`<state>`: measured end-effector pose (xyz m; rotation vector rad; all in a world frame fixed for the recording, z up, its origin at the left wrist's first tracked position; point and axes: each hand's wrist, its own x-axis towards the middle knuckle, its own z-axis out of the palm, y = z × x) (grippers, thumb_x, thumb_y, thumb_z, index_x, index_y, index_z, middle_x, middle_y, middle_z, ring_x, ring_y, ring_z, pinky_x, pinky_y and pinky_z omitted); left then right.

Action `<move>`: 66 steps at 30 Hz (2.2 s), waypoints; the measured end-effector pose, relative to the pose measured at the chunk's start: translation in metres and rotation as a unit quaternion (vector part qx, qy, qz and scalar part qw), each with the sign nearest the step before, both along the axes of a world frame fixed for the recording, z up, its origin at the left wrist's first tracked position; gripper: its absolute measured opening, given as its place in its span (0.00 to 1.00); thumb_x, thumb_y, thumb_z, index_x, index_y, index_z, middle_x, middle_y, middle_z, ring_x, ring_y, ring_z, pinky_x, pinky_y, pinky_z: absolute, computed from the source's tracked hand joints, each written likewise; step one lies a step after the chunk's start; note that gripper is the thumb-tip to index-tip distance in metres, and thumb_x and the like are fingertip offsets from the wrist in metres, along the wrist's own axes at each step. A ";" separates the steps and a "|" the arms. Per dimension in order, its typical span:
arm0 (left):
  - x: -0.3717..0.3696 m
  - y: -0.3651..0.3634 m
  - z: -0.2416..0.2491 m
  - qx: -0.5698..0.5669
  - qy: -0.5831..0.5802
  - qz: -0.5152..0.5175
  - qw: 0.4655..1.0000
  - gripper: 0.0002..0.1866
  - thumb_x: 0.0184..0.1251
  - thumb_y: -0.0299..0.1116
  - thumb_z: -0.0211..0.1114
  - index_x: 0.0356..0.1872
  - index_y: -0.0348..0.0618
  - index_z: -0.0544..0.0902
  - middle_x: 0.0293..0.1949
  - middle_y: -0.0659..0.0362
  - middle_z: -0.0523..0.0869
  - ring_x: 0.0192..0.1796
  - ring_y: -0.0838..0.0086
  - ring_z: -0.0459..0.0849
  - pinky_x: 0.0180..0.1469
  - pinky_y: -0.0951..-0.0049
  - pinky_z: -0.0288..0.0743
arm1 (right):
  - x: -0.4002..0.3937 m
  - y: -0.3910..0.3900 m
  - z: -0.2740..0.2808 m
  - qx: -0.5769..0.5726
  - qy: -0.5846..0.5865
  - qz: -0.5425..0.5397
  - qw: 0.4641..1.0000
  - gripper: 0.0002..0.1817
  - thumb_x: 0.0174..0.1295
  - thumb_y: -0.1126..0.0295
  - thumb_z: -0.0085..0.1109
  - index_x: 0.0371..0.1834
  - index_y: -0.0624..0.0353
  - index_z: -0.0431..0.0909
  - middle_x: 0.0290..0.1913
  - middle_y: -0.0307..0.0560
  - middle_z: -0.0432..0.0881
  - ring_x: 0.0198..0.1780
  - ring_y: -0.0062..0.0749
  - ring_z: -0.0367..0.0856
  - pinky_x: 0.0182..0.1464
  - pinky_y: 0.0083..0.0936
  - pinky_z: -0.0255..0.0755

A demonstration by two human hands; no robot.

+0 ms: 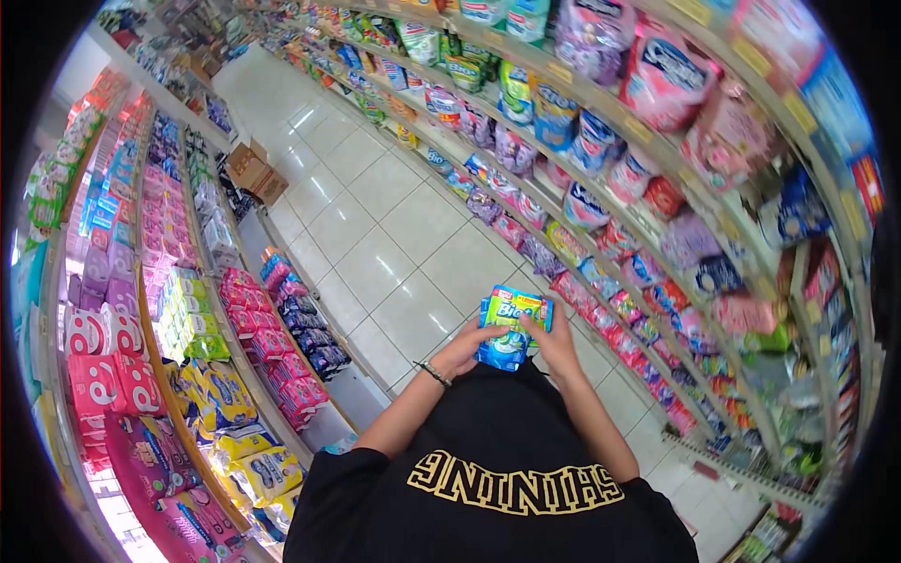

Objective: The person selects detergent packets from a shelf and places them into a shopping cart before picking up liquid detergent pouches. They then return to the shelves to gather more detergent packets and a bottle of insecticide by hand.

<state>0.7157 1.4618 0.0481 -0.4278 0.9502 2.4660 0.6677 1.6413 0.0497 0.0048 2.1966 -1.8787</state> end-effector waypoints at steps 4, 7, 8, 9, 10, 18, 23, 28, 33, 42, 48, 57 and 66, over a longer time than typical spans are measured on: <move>-0.044 -0.033 0.003 -0.069 0.022 0.028 0.997 0.28 0.68 0.28 0.70 0.67 0.39 0.71 0.56 0.54 0.84 0.56 0.69 0.86 0.57 0.67 0.83 | -0.049 -0.053 0.004 -0.184 -0.180 0.037 0.966 0.23 0.68 0.69 0.67 0.61 0.62 0.67 0.56 0.48 0.79 0.55 0.30 0.80 0.59 0.28 0.75; -0.070 -0.069 -0.001 -0.082 0.013 0.045 0.996 0.28 0.67 0.29 0.70 0.66 0.39 0.71 0.56 0.55 0.84 0.56 0.70 0.86 0.56 0.68 0.83 | -0.089 -0.087 0.004 -0.189 -0.184 0.077 0.962 0.21 0.69 0.69 0.66 0.60 0.61 0.69 0.54 0.46 0.80 0.56 0.28 0.80 0.57 0.27 0.75; -0.078 -0.082 -0.006 -0.100 0.035 0.055 0.993 0.27 0.68 0.30 0.70 0.66 0.38 0.72 0.56 0.54 0.84 0.56 0.70 0.86 0.56 0.68 0.83 | -0.102 -0.100 0.006 -0.182 -0.186 0.082 0.962 0.21 0.69 0.69 0.66 0.60 0.61 0.69 0.54 0.46 0.80 0.56 0.28 0.80 0.57 0.27 0.75; -0.088 -0.097 -0.006 -0.119 0.057 0.062 0.989 0.27 0.68 0.31 0.70 0.66 0.38 0.72 0.56 0.54 0.84 0.56 0.70 0.86 0.57 0.68 0.82 | -0.113 -0.115 0.007 -0.149 -0.168 0.094 0.970 0.21 0.70 0.68 0.65 0.61 0.62 0.70 0.54 0.46 0.80 0.56 0.28 0.80 0.58 0.27 0.74; -0.100 -0.116 -0.007 -0.114 0.056 0.062 0.990 0.27 0.68 0.31 0.70 0.66 0.38 0.72 0.56 0.54 0.84 0.56 0.70 0.86 0.57 0.68 0.82 | -0.125 -0.131 0.006 -0.117 -0.149 0.103 0.977 0.22 0.70 0.68 0.65 0.62 0.62 0.70 0.54 0.45 0.81 0.57 0.28 0.79 0.59 0.27 0.73; -0.193 -0.292 -0.018 -0.080 0.071 0.048 0.993 0.29 0.68 0.34 0.73 0.65 0.35 0.72 0.56 0.53 0.85 0.55 0.70 0.87 0.57 0.67 0.82 | -0.219 -0.276 -0.014 -0.143 -0.132 0.026 0.981 0.21 0.81 0.55 0.46 0.56 0.63 0.80 0.52 0.41 0.81 0.53 0.20 0.76 0.57 0.24 0.68; -0.234 -0.389 0.006 -0.088 0.069 -0.016 0.994 0.32 0.65 0.31 0.75 0.66 0.33 0.71 0.56 0.53 0.85 0.56 0.70 0.86 0.59 0.68 0.81 | -0.263 -0.347 0.026 -0.041 -0.051 0.037 0.997 0.21 0.81 0.56 0.46 0.46 0.63 0.80 0.40 0.34 0.81 0.43 0.15 0.74 0.47 0.20 0.68; -0.272 -0.450 0.010 -0.097 0.071 -0.100 0.988 0.31 0.64 0.29 0.75 0.66 0.34 0.71 0.56 0.53 0.85 0.56 0.70 0.86 0.59 0.66 0.81 | -0.320 -0.384 0.053 0.102 0.010 0.102 0.990 0.17 0.80 0.60 0.48 0.40 0.64 0.78 0.30 0.36 0.77 0.35 0.16 0.70 0.37 0.26 0.67; -0.328 -0.479 0.017 -0.086 0.080 -0.150 0.982 0.32 0.62 0.30 0.77 0.65 0.35 0.72 0.56 0.54 0.85 0.56 0.71 0.86 0.59 0.68 0.80 | -0.374 -0.439 0.056 0.159 0.053 0.252 0.953 0.15 0.77 0.62 0.53 0.42 0.66 0.79 0.32 0.41 0.81 0.34 0.22 0.75 0.39 0.28 0.70; -0.413 -0.542 0.003 -0.067 0.036 -0.046 0.996 0.32 0.63 0.28 0.75 0.66 0.35 0.71 0.56 0.53 0.85 0.56 0.68 0.86 0.60 0.65 0.81 | -0.537 -0.514 -0.002 0.092 0.190 -0.108 0.971 0.27 0.67 0.64 0.66 0.63 0.67 0.71 0.51 0.54 0.83 0.39 0.29 0.84 0.44 0.32 0.77; -0.438 -0.591 -0.002 -0.068 0.011 0.032 0.997 0.30 0.63 0.26 0.75 0.64 0.35 0.72 0.54 0.53 0.86 0.54 0.68 0.87 0.58 0.66 0.82 | -0.625 -0.535 -0.019 0.324 0.260 -0.155 0.896 0.40 0.49 0.64 0.79 0.61 0.73 0.69 0.55 0.69 0.81 0.52 0.60 0.84 0.57 0.41 0.76; -0.491 -0.663 0.007 -0.086 0.034 0.021 0.995 0.29 0.64 0.27 0.74 0.64 0.36 0.72 0.55 0.52 0.86 0.54 0.68 0.87 0.58 0.66 0.82 | -0.649 -0.540 -0.009 0.349 0.136 -0.203 0.905 0.50 0.38 0.53 0.85 0.63 0.69 0.69 0.58 0.65 0.83 0.59 0.55 0.83 0.62 0.38 0.75; -0.540 -0.712 0.010 -0.075 0.074 -0.048 0.993 0.30 0.63 0.27 0.76 0.64 0.36 0.73 0.54 0.54 0.86 0.54 0.70 0.88 0.57 0.67 0.82 | -0.669 -0.556 -0.035 0.393 0.103 -0.222 0.886 0.44 0.36 0.41 0.84 0.52 0.64 0.83 0.50 0.52 0.89 0.51 0.41 0.88 0.57 0.33 0.77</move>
